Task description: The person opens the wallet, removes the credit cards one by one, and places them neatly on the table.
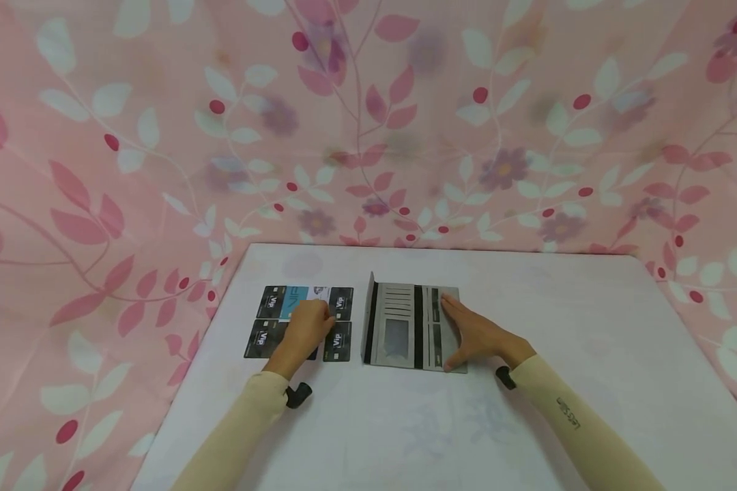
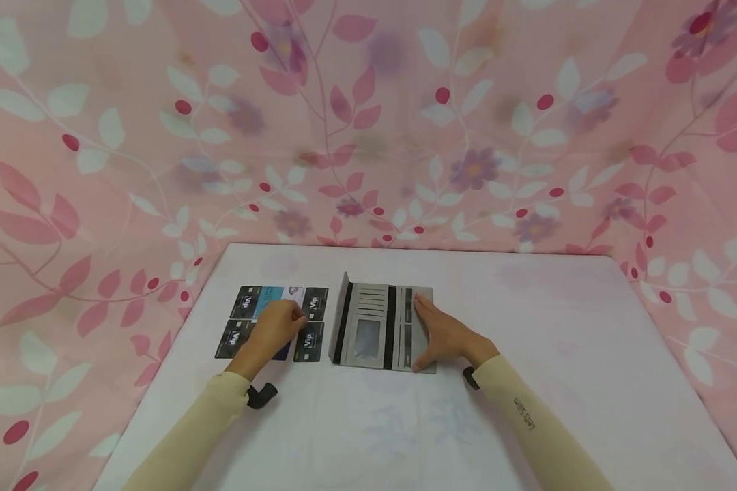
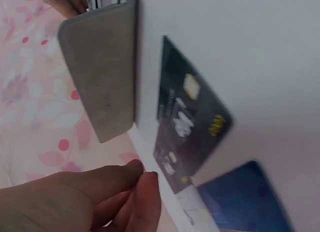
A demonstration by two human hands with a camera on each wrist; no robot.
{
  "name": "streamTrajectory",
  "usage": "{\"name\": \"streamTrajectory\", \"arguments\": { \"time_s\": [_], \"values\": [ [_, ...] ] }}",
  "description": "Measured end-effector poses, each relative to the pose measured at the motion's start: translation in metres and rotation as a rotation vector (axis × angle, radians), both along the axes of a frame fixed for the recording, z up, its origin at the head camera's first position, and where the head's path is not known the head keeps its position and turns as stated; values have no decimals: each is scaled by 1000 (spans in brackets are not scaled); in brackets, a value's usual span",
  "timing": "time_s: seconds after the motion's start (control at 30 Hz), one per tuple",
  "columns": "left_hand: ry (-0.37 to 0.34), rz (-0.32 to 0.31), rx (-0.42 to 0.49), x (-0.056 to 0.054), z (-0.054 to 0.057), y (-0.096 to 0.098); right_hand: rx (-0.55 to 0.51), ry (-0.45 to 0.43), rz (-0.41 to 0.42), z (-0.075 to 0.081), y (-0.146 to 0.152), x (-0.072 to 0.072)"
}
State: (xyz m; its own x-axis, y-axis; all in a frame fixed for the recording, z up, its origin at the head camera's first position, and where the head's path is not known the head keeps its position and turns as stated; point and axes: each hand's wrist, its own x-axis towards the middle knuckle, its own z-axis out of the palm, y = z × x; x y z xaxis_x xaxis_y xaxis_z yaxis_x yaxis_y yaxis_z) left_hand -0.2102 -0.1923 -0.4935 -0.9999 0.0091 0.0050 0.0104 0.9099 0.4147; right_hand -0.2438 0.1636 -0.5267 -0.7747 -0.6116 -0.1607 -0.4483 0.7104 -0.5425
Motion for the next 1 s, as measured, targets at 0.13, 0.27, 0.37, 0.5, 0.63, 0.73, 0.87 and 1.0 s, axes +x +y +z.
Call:
{"name": "streamTrajectory", "arguments": {
  "time_s": [0.13, 0.27, 0.37, 0.5, 0.63, 0.73, 0.87, 1.0],
  "values": [
    [129, -58, 49, -5, 9, 15, -8, -4, -4, 1, 3, 0],
    [232, -127, 184, -6, 15, 39, -5, -5, -10, 0, 6, -4],
    [230, -192, 279, -9, 17, 60, -31, -16, -21, 0, 8, -7],
    [145, -264, 330, -13, 18, 86, -82, -39, -8, 2, 6, -5],
    [19, -332, 333, -18, 14, 111, -93, -45, -7, 2, 5, -2],
    [-102, -370, 354, -20, 8, 128, -91, -45, -21, 1, 6, -3],
    [-257, -332, 462, -23, -4, 142, -99, -53, -22, 0, 7, -4],
    [-384, -228, 646, -25, -14, 148, -88, -48, -12, 0, 7, -5]
  ]
}}
